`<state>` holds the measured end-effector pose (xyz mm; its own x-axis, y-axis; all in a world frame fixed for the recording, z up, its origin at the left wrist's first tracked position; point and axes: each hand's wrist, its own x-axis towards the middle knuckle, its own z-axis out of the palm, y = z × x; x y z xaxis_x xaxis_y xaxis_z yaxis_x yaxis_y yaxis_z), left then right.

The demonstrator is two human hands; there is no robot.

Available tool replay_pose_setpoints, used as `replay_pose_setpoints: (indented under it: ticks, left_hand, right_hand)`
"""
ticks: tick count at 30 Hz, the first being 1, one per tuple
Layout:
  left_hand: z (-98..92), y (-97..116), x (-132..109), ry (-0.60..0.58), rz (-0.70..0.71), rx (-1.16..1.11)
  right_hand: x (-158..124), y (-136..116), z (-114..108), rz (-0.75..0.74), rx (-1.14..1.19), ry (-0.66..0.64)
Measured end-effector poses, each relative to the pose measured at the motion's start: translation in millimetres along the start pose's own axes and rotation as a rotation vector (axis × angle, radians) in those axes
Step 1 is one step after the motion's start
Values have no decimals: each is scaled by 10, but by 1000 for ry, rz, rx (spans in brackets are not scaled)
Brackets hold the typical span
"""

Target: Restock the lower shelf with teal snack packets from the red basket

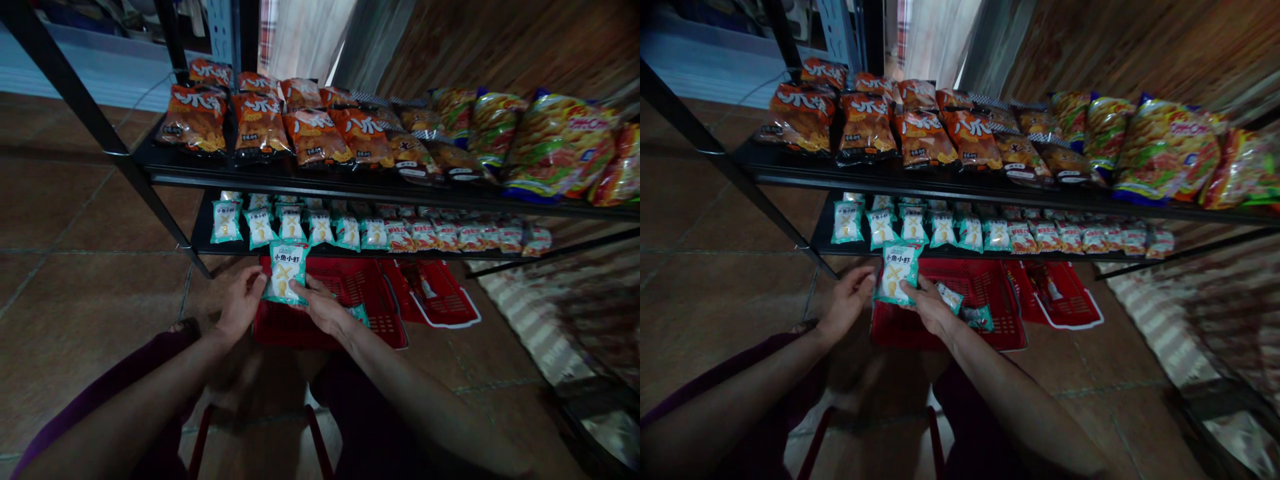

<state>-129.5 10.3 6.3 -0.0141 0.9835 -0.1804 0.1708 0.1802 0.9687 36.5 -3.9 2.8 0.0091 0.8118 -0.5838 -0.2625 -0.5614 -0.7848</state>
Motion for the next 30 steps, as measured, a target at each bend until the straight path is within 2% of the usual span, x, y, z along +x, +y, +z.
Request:
replay_pose_setpoints:
  ticks: [3, 6, 12, 16, 21, 26, 30]
  left_hand:
    - [-41, 39, 103, -48, -371, -416]
    - [-49, 58, 149, -115, -504, -626]
    - [-48, 62, 177, 39, -566, -780]
    - [-63, 59, 211, 160, -572, -751]
    - [-100, 14, 238, 135, -591, -678]
    - [-125, 9, 217, 117, -608, -713]
    - [-143, 13, 213, 184, -601, -680]
  right_hand:
    - [-9, 35, 43, 46, -79, -58]
    - [-23, 53, 93, 115, -100, -150]
    - [-63, 22, 201, 139, 3, -278]
    - [-58, 50, 273, 119, 43, -265]
    - [-49, 120, 312, 80, -37, -227]
    - [-44, 211, 323, 105, -105, -232]
    - [-32, 299, 340, 134, -122, -246]
